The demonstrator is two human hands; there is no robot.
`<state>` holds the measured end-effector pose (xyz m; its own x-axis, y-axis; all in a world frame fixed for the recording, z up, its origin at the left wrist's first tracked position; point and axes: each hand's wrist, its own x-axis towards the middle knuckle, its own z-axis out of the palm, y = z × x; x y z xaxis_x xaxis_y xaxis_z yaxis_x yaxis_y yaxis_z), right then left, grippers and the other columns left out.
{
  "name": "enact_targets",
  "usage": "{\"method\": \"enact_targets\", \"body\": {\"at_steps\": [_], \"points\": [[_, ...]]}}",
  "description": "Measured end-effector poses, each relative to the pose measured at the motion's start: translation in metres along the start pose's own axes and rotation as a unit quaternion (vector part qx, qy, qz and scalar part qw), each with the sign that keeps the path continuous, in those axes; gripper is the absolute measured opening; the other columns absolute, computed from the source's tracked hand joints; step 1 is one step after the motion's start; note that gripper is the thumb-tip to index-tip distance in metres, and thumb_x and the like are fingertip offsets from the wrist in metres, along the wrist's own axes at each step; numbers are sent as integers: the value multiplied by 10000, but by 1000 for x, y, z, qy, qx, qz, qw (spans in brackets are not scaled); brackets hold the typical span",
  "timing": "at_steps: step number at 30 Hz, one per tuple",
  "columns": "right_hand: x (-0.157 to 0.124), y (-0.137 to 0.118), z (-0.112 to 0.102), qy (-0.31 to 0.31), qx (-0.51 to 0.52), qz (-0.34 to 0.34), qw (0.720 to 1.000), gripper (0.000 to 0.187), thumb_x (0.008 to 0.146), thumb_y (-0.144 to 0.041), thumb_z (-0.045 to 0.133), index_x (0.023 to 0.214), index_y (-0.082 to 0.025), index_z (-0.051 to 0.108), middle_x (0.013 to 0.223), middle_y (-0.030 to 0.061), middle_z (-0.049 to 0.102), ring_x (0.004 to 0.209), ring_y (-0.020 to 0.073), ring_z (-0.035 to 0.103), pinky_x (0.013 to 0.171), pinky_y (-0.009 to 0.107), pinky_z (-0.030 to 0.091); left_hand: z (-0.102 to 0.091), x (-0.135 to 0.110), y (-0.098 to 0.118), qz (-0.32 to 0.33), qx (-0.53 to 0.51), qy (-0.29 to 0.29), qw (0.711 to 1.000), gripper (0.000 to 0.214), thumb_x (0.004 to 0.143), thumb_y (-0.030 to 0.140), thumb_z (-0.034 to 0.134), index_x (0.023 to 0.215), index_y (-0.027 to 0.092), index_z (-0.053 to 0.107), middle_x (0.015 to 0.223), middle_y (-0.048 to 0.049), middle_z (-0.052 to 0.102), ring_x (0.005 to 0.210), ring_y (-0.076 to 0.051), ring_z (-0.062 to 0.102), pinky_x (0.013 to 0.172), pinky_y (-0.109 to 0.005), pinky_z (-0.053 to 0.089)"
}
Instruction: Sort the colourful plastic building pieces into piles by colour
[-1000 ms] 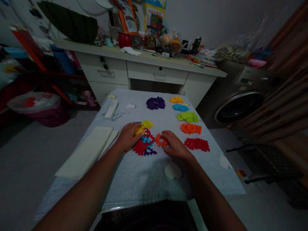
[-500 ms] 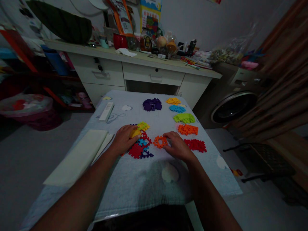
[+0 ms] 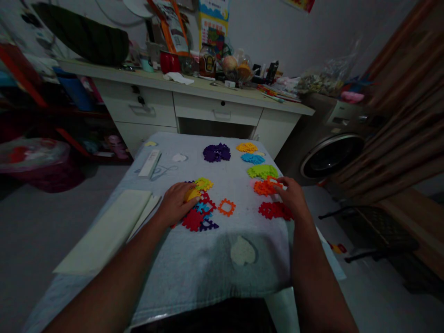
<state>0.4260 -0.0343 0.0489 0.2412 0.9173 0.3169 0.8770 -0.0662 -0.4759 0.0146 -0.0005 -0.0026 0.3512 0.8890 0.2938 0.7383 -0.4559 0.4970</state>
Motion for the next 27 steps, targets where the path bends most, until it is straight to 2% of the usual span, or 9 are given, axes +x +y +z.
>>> {"method": "enact_targets", "body": {"at_steps": [3,7,11,15,18,21,23,27], "points": [[-1,19,8,22,-9,63,998,291,755,-369,595,951,-177,691,1015,109,698,948,259,613,878,403,457,0,0,1,0,-3,-3,1000,569,871,589,458,1251,185,585,1239,-119,630,1189,-302,542,1055,-479,403],[-4,23,15,23,-21,100,994,300,775,-381,570,957,-181,700,992,104,703,927,258,619,856,388,453,-3,0,4,2,-4,-7,1000,586,875,589,447,1257,166,583,1233,-124,633,1172,-298,547,1048,-477,405],[-3,22,19,38,-54,110,992,283,784,-352,566,961,-176,700,1001,120,697,923,266,616,877,403,439,-4,0,6,-5,0,-6,1000,558,871,574,455,1253,191,591,1227,-110,640,1179,-305,543,1040,-486,408],[-2,23,22,65,-75,84,991,248,796,-310,551,947,-175,694,1037,139,681,985,284,598,957,448,397,-2,0,3,1,-3,-2,1000,562,871,576,459,1258,190,588,1236,-113,637,1182,-305,541,1041,-490,410],[-5,8,25,101,-52,29,993,253,823,-290,521,978,-166,677,1068,148,670,1047,292,572,992,469,373,0,0,0,0,-6,-2,1000,580,868,588,462,1260,179,586,1237,-122,633,1185,-305,540,1045,-490,409],[-12,-27,31,105,0,-70,992,226,853,-272,510,991,-178,662,1087,130,665,1084,282,551,1014,465,363,0,0,0,2,-7,-1,1000,583,872,586,456,1259,170,587,1236,-128,631,1182,-303,539,1050,-488,406],[-22,-55,37,59,42,-150,986,199,868,-270,524,995,-190,656,1074,113,665,1068,268,553,1010,451,371,-1,-1,1,4,-5,-1,1000,569,874,579,456,1255,179,590,1231,-123,635,1178,-303,541,1046,-495,408],[-43,-98,53,-106,101,-264,953,223,873,-328,598,1053,-208,652,1103,93,649,1082,251,535,988,424,396,-2,-1,3,-2,-6,2,1000,539,872,570,472,1244,201,597,1225,-111,638,1183,-305,539,1041,-498,412]]}}
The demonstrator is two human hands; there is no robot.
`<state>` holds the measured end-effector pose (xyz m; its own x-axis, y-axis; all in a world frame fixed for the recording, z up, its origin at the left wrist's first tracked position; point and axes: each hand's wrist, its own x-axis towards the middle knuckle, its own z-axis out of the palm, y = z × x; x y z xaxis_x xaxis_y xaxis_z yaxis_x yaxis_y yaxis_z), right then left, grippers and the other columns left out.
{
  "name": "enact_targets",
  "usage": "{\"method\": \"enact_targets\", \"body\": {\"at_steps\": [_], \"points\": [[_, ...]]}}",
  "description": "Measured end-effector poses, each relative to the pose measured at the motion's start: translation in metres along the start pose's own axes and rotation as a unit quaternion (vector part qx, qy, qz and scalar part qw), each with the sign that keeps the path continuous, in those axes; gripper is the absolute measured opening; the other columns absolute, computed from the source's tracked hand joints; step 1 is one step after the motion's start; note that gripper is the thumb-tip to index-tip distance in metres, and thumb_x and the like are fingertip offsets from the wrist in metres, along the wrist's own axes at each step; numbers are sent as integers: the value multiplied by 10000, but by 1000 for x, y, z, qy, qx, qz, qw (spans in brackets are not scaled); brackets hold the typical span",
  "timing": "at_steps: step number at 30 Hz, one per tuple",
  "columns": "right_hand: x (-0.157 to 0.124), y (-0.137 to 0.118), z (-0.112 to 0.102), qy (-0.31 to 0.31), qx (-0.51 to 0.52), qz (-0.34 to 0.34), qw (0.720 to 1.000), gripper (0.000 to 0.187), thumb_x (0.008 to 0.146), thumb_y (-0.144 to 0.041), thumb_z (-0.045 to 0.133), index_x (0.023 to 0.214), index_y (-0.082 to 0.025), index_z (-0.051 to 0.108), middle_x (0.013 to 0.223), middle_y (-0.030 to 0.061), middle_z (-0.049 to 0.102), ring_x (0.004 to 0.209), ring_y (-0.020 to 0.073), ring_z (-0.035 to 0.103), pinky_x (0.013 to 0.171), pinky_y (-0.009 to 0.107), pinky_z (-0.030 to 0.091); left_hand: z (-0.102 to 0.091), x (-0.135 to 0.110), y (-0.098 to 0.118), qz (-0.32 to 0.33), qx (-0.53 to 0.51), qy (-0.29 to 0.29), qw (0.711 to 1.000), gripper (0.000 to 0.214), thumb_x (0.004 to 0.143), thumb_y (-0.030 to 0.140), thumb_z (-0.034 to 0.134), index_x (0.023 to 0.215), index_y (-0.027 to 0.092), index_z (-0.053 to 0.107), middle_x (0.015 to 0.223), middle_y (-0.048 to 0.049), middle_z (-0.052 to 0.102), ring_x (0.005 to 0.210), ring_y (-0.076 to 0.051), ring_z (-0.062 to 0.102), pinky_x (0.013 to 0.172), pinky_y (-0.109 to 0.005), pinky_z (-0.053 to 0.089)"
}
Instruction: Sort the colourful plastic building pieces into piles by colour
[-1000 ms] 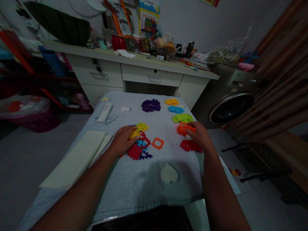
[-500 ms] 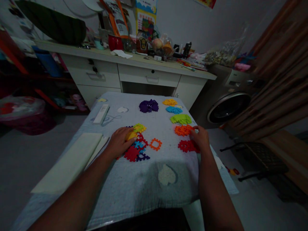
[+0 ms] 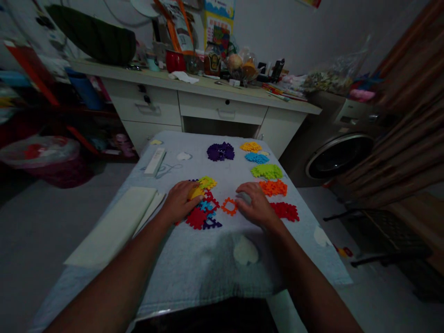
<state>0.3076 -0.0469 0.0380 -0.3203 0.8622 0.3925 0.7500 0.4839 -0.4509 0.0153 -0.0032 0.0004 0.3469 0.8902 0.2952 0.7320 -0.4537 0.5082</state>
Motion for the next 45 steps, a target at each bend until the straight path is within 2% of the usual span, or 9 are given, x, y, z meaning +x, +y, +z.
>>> {"method": "enact_targets", "body": {"at_steps": [4,7,13,16,22,27,33,39,45], "points": [[-3,-14,15,-135,-3,-35,990,503,820,-427,682,1247,-178,588,1228,125,599,1140,280,490,1012,457,371,1,0,0,-3,-7,0,1000,544,890,565,454,1245,179,598,1238,-120,630,1198,-299,535,1060,-480,400],[-5,-12,17,-168,-21,-26,985,603,803,-397,685,1331,-152,528,1264,150,562,1144,291,475,1009,469,373,1,0,-1,-5,-13,5,1000,550,891,576,457,1245,178,596,1255,-121,620,1209,-296,530,1068,-480,395],[-4,-9,14,-144,1,-15,989,406,835,-288,625,1216,-149,601,1188,136,616,1093,259,532,997,426,404,-4,-3,4,7,-8,-22,1000,590,871,600,497,1266,169,582,1321,-131,578,1247,-288,503,1095,-462,372],[-5,-9,12,-116,31,-2,993,412,807,-228,614,1213,-161,603,1198,126,636,1101,247,564,994,404,420,-5,-4,6,0,1,-33,999,608,845,627,523,1273,200,586,1358,-126,550,1283,-303,477,1102,-482,361],[-5,-9,5,-75,77,69,992,237,904,-246,496,1064,-182,660,990,68,691,872,182,621,801,296,467,-6,-5,8,-10,1,-50,999,668,830,647,525,1319,195,569,1411,-140,503,1321,-318,448,1122,-492,337],[-4,-1,9,-46,60,80,994,322,983,-309,386,925,-175,673,872,68,686,827,189,625,775,299,460,-12,-5,7,-27,-15,-86,996,776,756,680,597,1379,221,526,1494,-136,418,1374,-334,400,1150,-494,320],[-5,7,14,-27,12,99,995,304,945,-309,486,1158,-164,647,1098,118,686,1006,232,611,921,371,452,-23,-8,-4,-21,-11,-141,990,1086,576,668,760,1497,239,377,1570,-164,316,1422,-393,340,1133,-524,350],[-10,4,12,-88,-58,66,992,546,830,-341,651,1329,-145,549,1253,153,592,1141,299,509,1028,474,381,-28,-12,-1,-28,23,-203,979,1276,516,684,781,1564,229,213,1629,-209,171,1477,-434,210,1137,-579,300],[-11,5,13,-88,-41,72,993,453,843,-265,634,1284,-179,570,1212,123,606,1116,273,515,1006,442,394,-23,-15,2,-24,76,-205,976,1263,480,710,779,1546,245,285,1608,-206,248,1475,-458,194,1127,-588,295]]}}
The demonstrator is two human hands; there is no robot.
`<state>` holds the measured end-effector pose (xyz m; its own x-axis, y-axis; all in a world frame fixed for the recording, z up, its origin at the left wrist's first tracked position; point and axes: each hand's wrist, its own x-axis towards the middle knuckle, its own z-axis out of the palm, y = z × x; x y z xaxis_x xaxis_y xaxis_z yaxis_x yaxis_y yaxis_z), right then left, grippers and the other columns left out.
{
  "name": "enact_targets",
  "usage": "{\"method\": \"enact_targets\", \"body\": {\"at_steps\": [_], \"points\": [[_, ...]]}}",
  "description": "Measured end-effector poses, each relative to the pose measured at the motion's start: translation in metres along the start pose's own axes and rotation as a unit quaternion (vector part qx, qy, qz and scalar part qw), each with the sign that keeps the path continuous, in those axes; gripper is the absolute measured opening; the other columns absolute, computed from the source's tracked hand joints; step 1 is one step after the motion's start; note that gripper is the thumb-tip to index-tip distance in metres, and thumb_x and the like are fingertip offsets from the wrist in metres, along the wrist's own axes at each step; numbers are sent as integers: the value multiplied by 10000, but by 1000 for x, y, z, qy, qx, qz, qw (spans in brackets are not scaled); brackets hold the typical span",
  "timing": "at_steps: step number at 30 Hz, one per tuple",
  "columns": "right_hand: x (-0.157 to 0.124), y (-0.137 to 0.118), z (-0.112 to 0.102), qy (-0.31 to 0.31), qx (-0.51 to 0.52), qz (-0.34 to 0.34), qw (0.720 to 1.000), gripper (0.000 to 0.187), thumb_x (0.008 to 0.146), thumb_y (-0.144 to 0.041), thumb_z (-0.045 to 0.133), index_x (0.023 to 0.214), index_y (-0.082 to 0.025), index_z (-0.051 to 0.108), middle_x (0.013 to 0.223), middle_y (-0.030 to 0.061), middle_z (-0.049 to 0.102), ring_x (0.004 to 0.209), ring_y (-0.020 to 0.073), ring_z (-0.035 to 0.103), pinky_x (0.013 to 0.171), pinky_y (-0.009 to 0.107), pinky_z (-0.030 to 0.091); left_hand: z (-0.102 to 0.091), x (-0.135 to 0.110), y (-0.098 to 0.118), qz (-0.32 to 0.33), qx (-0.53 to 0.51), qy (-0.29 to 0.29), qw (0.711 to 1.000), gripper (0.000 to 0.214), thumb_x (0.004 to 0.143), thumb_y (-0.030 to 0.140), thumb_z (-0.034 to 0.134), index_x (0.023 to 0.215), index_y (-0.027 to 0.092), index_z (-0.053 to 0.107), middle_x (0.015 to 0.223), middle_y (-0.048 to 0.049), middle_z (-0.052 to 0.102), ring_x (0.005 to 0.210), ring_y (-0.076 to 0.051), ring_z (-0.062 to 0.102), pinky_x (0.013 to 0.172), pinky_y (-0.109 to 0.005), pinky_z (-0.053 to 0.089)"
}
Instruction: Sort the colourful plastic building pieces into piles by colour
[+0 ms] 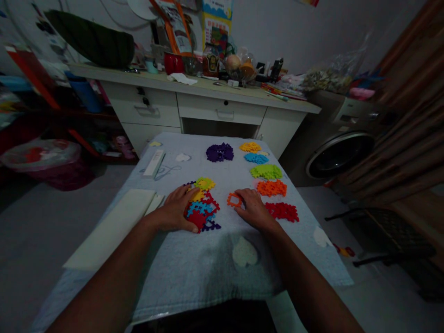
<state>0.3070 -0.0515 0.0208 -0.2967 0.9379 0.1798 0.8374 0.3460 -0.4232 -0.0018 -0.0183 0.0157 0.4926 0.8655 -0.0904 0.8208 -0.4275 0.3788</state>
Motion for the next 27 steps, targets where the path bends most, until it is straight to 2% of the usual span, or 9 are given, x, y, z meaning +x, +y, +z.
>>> {"method": "enact_targets", "body": {"at_steps": [3,6,10,14,20,27], "points": [[1,4,-4,24,9,-6,1000,439,839,-272,642,1264,-184,576,1225,122,603,1125,272,519,1004,440,397,1,2,2,-5,10,2,1000,1259,474,716,777,1541,244,304,1599,-196,271,1465,-453,224,1129,-573,298],[1,14,-15,74,-3,11,997,406,842,-276,625,1237,-188,592,1238,125,600,1151,283,511,1015,449,388,2,3,4,-9,12,4,1000,1233,491,731,757,1535,239,322,1593,-187,284,1455,-444,247,1132,-563,295],[-2,36,-33,149,-50,73,985,384,835,-302,614,1201,-184,612,1224,135,613,1157,307,507,1024,474,363,3,3,6,-3,14,27,1000,1146,518,690,757,1511,265,371,1565,-151,342,1430,-432,291,1129,-551,297],[-7,60,-42,210,-103,159,959,366,825,-346,605,1159,-200,633,1193,129,637,1143,320,512,999,489,358,8,5,6,0,11,54,998,1112,525,675,758,1494,266,398,1553,-154,360,1410,-438,305,1113,-566,303],[-11,74,-42,216,-127,227,941,388,797,-357,612,1145,-190,651,1182,141,656,1112,326,524,978,493,354,13,8,8,5,4,78,997,1055,567,729,711,1475,278,419,1546,-146,373,1401,-426,312,1128,-575,265],[-10,68,-44,208,-119,240,941,371,789,-318,604,1133,-188,655,1221,141,637,1139,348,488,973,521,341,16,10,12,-8,1,98,995,973,611,725,686,1444,274,461,1529,-146,390,1382,-399,341,1122,-551,275]]}}
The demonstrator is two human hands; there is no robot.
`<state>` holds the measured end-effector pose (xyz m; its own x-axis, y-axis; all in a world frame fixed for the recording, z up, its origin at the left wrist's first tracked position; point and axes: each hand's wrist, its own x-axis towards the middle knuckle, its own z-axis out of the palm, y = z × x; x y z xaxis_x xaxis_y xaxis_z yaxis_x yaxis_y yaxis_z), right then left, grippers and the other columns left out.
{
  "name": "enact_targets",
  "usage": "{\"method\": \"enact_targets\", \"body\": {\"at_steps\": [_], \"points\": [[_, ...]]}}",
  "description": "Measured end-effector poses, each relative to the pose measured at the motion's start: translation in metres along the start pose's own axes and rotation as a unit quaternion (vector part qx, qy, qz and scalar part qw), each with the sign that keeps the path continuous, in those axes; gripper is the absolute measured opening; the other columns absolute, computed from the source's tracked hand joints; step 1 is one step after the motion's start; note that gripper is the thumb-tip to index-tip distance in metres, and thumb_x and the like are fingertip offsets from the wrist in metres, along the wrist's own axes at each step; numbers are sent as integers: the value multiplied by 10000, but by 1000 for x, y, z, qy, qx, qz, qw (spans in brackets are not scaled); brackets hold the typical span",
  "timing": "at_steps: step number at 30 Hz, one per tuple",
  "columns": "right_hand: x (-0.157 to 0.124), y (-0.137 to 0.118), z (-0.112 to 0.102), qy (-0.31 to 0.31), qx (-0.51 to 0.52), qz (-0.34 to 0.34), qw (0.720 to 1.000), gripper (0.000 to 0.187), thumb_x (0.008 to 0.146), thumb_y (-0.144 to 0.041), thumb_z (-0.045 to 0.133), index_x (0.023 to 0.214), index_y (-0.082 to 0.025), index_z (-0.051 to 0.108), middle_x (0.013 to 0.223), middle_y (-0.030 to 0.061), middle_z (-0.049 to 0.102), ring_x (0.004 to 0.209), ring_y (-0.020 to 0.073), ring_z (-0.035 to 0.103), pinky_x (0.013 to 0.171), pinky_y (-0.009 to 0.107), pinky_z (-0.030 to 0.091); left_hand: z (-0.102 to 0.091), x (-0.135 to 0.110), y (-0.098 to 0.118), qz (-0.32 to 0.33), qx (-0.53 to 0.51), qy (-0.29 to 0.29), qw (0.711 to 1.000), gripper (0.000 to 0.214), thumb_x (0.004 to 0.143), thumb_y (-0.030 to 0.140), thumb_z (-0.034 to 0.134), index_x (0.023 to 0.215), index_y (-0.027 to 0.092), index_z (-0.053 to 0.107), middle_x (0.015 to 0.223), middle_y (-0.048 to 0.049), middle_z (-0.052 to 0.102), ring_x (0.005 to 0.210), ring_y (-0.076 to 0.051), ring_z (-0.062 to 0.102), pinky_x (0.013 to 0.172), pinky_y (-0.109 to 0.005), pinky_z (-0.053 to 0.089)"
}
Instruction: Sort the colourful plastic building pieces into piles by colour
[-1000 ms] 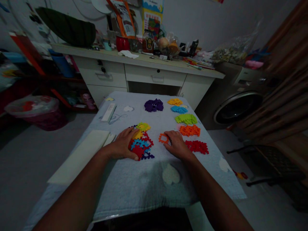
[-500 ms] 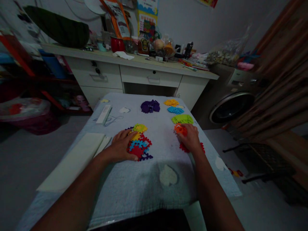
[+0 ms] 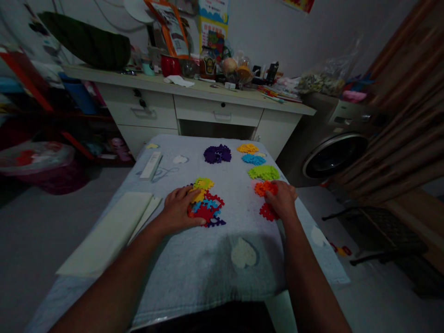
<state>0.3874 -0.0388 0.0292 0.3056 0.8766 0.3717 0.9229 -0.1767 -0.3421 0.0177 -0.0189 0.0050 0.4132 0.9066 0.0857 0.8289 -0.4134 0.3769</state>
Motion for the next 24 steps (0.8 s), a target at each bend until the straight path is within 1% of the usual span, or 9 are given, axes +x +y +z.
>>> {"method": "enact_targets", "body": {"at_steps": [2,5,7,9,13,15,17,20,24], "points": [[-1,-5,-1,7,13,-9,1000,349,807,-306,583,1126,-182,653,1240,144,628,1158,353,476,985,534,333,0,0,1,2,-5,9,1000,939,620,710,690,1424,276,476,1509,-137,422,1365,-387,364,1118,-545,281],[-6,-19,0,-1,64,-84,994,317,840,-292,561,1125,-181,644,1250,141,620,1192,332,472,1030,523,322,0,1,3,6,-15,21,1000,865,650,678,688,1391,272,500,1474,-121,470,1333,-366,406,1111,-524,296],[-12,-33,4,-36,117,-159,980,303,855,-288,563,1131,-189,638,1253,130,619,1201,304,480,1053,498,325,0,1,5,9,-22,28,999,831,672,661,686,1382,269,505,1463,-115,487,1315,-360,424,1099,-516,310],[-22,-49,8,-85,161,-224,957,294,866,-291,571,1138,-202,635,1252,114,621,1200,284,484,1062,479,334,-1,1,6,11,-29,37,999,806,694,645,681,1379,260,504,1449,-112,503,1298,-357,437,1088,-514,324],[-40,-76,18,-183,190,-305,915,391,872,-265,579,1257,-197,584,1302,113,602,1205,273,465,1047,466,353,0,1,8,11,-41,53,998,738,731,590,677,1352,223,522,1410,-114,537,1274,-339,459,1078,-494,349],[-44,-84,21,-218,188,-331,899,458,851,-222,584,1306,-191,549,1324,111,593,1197,273,462,1030,458,362,1,2,8,18,-49,62,997,698,747,544,677,1342,212,527,1396,-114,550,1265,-325,472,1076,-479,359],[-46,-87,23,-236,185,-344,890,470,831,-179,585,1300,-196,551,1309,96,606,1176,266,475,1020,449,362,1,2,8,30,-61,72,995,664,759,516,670,1332,211,533,1375,-111,566,1249,-317,491,1070,-472,370],[-45,-87,24,-244,188,-346,886,377,851,-172,584,1227,-204,594,1254,86,636,1145,248,507,1011,433,362,2,4,7,41,-76,82,993,608,781,498,644,1310,212,551,1340,-111,590,1220,-313,518,1055,-478,387],[-43,-86,19,-242,217,-342,882,209,923,-241,563,1115,-202,638,1159,89,667,1088,222,553,986,398,383,1,5,6,36,-100,91,990,569,801,488,618,1284,191,574,1310,-120,606,1194,-307,541,1035,-468,406]]}}
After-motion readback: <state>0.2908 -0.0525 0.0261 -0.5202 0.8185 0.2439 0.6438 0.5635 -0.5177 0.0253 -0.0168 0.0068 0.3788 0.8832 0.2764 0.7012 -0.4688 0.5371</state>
